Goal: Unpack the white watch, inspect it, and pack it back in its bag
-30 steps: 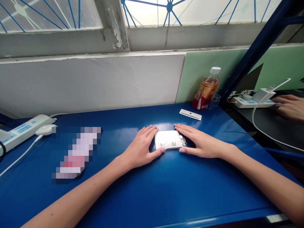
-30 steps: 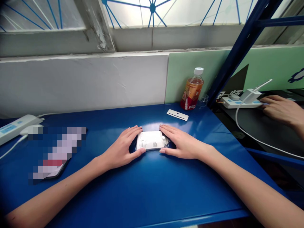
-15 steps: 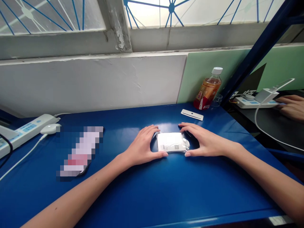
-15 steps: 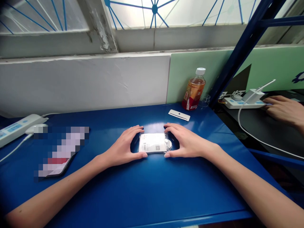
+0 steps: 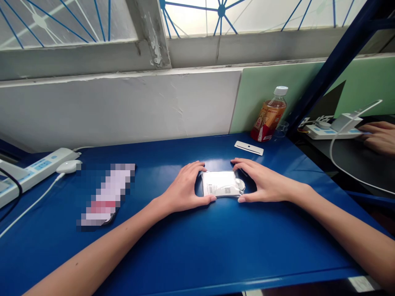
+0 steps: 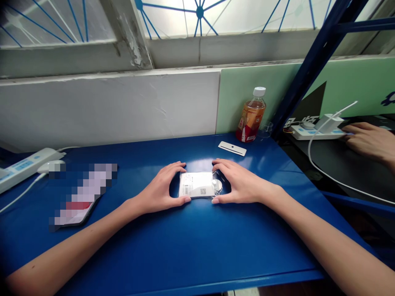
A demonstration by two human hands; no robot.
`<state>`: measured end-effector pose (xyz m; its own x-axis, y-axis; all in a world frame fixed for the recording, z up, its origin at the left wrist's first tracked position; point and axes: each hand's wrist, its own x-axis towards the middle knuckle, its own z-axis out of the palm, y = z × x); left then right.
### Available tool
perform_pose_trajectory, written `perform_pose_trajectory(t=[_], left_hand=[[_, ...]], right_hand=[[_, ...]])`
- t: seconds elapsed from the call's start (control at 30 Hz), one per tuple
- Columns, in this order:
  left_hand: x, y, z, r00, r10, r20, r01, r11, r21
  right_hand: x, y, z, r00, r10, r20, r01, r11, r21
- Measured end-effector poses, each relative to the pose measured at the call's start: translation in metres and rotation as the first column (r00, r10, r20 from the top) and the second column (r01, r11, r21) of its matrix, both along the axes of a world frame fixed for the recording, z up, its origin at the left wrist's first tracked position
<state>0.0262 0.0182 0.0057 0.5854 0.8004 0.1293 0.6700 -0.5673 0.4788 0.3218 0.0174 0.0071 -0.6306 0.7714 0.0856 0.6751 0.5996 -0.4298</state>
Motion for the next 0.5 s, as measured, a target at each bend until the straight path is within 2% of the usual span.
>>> perform_pose_trajectory(t=[0.23, 0.4, 0.5], left_hand=[[-0.002, -0.003, 0.002, 0.998, -0.030, -0.053, 0.031, 0.999, 0.016], [0.008, -0.007, 0.002, 0.998, -0.029, -0.064, 0.034, 0.997, 0.071], [0.018, -0.009, 0.000, 0.991, -0.100, -0.085, 0.109, 0.987, 0.121]], right_hand=[[-0.003, -0.003, 0.001, 0.998, 0.018, -0.059, -0.018, 1.000, 0.000], [-0.016, -0.010, -0.007, 0.988, -0.040, -0.148, 0.041, 0.999, 0.009], [-0.024, -0.014, -0.013, 0.990, 0.011, -0.142, -0.004, 0.999, 0.046]])
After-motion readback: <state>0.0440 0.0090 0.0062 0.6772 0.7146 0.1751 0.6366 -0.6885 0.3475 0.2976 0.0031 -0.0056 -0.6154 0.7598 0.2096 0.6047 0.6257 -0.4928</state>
